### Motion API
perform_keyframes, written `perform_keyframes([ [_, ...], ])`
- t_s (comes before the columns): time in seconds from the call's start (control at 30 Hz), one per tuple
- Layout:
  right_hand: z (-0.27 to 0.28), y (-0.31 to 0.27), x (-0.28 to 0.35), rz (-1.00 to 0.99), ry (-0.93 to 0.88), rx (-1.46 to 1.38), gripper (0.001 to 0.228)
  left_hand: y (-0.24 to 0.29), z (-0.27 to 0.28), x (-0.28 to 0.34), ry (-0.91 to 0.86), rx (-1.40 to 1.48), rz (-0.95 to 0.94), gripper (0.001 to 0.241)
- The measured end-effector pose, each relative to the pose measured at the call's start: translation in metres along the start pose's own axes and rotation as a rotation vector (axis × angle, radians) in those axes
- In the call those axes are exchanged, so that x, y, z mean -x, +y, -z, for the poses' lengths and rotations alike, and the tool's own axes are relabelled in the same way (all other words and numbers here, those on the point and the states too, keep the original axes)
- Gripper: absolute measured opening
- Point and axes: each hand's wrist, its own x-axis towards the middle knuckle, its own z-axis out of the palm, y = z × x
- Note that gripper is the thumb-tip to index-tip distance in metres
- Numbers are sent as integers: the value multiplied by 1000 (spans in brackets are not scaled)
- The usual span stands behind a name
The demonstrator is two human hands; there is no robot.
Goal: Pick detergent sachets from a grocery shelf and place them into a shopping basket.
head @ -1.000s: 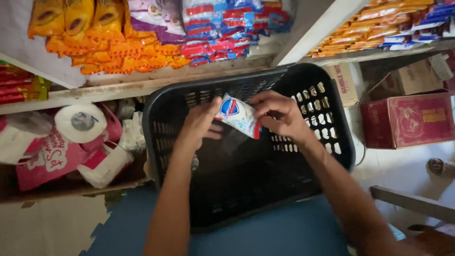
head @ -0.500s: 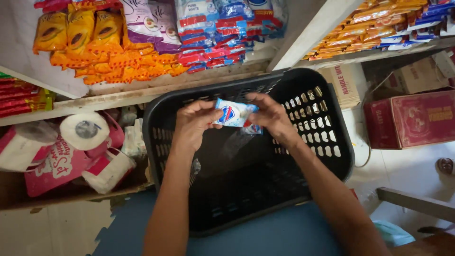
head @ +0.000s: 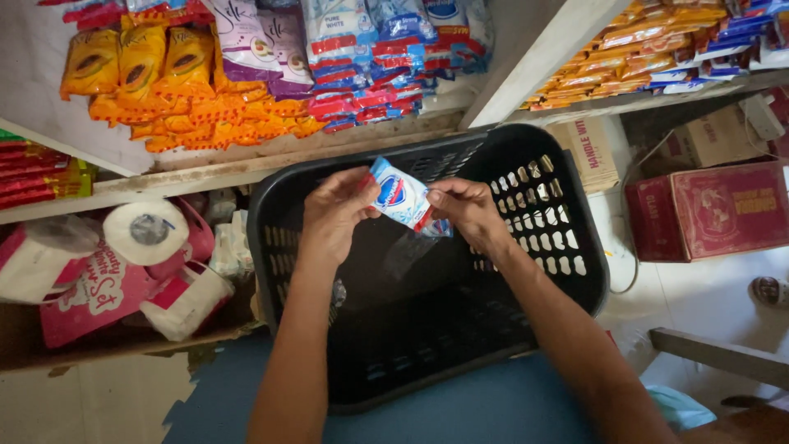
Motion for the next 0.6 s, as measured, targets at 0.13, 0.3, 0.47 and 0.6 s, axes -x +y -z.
perform_keyframes([
  [0.13,6,3,1,34,41,33,16,-12,14,-4,-71,-32,57,25],
  [0.3,1,-3,2,54,47,85,12,-20,15,-8,33,-38,39,13],
  [0.47,-20,-22,16,180,114,288,23,-12,9,-7,35,11,6,10],
  [0.6,-50,-69,34,849,10,982,54,-16,12,-9,63,53,1,12],
])
